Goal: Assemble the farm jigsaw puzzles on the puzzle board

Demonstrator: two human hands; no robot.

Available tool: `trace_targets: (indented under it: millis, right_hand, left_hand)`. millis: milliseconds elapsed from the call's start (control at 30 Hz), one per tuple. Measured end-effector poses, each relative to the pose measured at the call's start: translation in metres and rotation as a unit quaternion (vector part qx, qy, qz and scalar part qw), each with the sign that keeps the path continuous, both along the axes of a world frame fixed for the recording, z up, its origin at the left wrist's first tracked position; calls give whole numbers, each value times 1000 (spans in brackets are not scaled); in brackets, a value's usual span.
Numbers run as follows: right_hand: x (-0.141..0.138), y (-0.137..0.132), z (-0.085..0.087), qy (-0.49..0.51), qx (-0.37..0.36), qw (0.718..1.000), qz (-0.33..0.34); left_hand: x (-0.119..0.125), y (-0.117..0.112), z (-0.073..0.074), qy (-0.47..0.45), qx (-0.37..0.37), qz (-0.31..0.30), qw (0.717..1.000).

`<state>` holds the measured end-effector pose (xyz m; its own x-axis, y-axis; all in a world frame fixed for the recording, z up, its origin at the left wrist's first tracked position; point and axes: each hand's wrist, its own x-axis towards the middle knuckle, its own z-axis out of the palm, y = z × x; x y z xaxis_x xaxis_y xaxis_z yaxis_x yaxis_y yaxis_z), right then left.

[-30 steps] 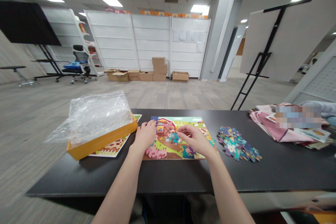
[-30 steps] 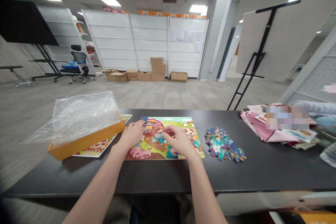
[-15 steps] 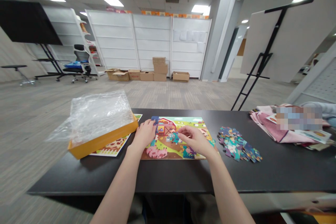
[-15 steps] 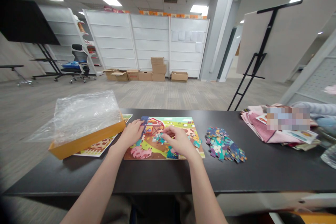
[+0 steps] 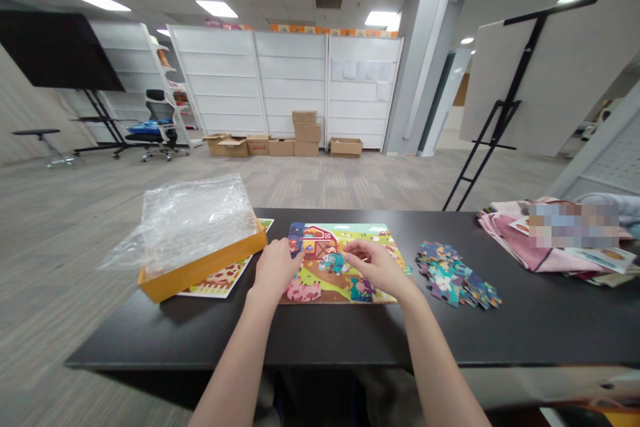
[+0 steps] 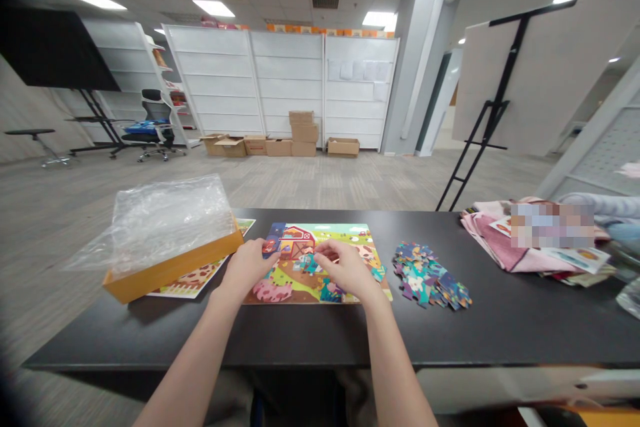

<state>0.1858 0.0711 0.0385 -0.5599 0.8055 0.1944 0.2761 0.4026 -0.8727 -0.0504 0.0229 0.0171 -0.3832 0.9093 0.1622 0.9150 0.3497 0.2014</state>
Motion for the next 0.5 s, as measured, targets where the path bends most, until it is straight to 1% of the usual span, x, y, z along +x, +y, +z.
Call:
trace_targets:
  millis: [200, 500]
  right_hand:
    - [3, 2, -3, -1, -1, 1000, -1]
    - [8, 6, -7, 0, 5, 1000, -5]
  left_hand:
    - [4, -1, 4, 19, -20, 8, 1000]
    - [7, -5, 4, 43, -18, 5, 999]
